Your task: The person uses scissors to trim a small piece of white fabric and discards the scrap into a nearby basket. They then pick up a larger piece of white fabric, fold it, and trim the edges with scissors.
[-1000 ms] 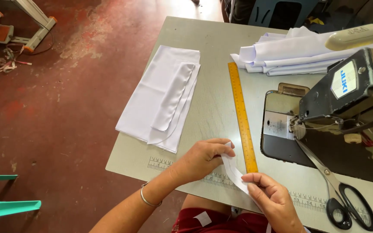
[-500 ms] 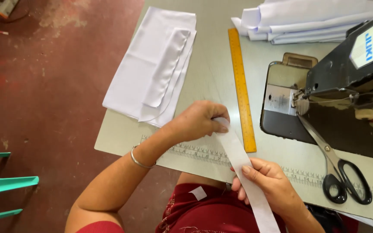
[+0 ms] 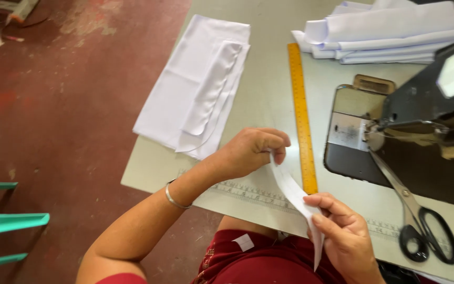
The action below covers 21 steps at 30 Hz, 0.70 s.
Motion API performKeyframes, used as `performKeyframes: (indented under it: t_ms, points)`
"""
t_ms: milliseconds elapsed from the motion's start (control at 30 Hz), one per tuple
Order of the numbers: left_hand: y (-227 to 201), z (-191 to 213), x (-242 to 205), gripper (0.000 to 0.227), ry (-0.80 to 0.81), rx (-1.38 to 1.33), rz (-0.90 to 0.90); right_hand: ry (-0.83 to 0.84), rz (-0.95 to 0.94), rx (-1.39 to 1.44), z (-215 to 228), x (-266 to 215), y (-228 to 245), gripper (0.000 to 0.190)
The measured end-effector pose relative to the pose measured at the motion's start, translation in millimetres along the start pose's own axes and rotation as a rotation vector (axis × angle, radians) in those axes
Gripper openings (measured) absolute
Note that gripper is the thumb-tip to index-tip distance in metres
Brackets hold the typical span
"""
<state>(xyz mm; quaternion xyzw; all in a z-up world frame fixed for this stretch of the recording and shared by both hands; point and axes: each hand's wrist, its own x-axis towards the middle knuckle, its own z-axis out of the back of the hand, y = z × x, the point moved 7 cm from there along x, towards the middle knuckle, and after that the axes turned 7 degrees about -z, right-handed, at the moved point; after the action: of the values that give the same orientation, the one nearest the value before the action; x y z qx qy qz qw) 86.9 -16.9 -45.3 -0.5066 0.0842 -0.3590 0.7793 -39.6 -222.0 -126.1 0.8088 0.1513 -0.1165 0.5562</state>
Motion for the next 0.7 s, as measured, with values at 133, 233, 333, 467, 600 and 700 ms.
performKeyframes:
  t_ms: [133,233,333,467,600,700]
  points:
    - [6.7,-5.0,8.3,0.027,0.017,0.026,0.052,-0.034,0.025,0.008,6.0,-3.2,-0.2,0.034]
    - [4.2,-13.1,15.7,0.029,0.027,0.024,-0.008,0.007,0.048,-0.127,2.6,-8.7,5.3,0.031]
    - [-5.1,-24.9,22.4,0.028,0.099,0.093,-0.161,-0.005,0.056,-0.224,4.9,-11.0,5.2,0.032]
    - [-11.7,-42.5,31.1,0.032,0.183,0.113,-0.129,0.015,0.131,-0.248,3.6,-20.0,11.6,0.031]
    - [-16.6,-49.4,30.2,0.021,0.187,-0.106,0.158,-0.031,0.318,-0.425,-1.0,-37.8,33.8,0.029]
    - [-19.0,-61.3,35.8,0.006,0.03,-0.016,0.178,-0.011,0.438,-0.481,0.4,-60.0,45.5,0.029]
